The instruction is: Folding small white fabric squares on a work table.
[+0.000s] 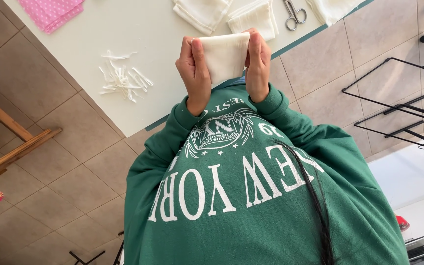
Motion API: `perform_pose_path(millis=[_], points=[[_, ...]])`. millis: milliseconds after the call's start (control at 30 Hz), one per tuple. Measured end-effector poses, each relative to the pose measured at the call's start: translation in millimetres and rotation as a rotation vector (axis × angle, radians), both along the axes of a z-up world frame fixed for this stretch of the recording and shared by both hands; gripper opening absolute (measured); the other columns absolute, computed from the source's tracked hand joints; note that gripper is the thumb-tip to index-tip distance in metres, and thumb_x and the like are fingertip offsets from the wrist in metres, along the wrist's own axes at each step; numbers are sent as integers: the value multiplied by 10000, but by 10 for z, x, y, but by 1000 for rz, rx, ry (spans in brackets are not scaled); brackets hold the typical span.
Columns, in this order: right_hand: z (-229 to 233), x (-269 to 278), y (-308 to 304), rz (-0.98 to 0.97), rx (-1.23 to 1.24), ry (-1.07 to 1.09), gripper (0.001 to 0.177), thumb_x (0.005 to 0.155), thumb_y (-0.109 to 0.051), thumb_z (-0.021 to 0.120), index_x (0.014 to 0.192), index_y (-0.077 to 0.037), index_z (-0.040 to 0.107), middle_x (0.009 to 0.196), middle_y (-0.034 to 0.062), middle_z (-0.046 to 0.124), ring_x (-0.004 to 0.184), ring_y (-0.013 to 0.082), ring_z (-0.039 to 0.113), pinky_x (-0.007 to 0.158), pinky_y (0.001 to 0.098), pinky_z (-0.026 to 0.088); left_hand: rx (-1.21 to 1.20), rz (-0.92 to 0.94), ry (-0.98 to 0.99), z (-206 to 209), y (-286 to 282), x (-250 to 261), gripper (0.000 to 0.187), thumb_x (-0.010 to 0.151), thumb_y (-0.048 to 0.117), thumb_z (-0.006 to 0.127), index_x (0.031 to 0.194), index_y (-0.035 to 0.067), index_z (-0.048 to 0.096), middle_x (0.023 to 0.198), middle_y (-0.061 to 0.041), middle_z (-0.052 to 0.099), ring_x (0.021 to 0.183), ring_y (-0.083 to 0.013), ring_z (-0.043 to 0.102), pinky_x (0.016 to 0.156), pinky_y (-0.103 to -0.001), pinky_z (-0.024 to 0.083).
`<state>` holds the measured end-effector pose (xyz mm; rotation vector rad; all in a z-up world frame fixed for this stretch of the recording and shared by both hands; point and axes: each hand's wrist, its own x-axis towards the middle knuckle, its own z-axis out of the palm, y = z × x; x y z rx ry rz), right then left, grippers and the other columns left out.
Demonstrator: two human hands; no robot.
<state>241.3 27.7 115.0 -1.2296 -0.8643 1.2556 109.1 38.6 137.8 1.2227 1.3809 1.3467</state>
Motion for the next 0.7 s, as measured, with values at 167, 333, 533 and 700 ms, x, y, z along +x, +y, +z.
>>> perform_pose_path(millis=[167,333,533,700], points=[[-109,-13,-3,-15,19,-94,436,1069,-466,402,947,-75,551,734,-45,436,611,50,340,536,212,311,-2,-12,4,-1,-29,9,313,1103,280,347,850,101,396,678,37,341,590,-61,269,528,-229,279],[-179,-82,-233,-102,178,-542,118,1019,-66,527,939,14,562,648,12,435,551,118,320,498,294,304,7,12,3,-80,-89,-54,293,1081,267,425,837,104,427,654,44,379,543,-64,290,482,-237,295],[-438,-85,-393,27,427,-782,231,950,-339,761,898,-123,698,495,-58,403,455,239,552,563,324,469,-30,117,-23,-321,-225,-153,341,1092,280,421,801,114,487,488,-24,445,573,-21,420,566,-189,427],[-589,363,-321,-104,317,-960,209,888,-35,786,1044,47,675,581,27,505,460,154,392,472,296,377,-194,-234,-35,-459,-227,-205,261,1099,274,457,1097,55,599,562,25,504,453,-79,424,444,-230,332]])
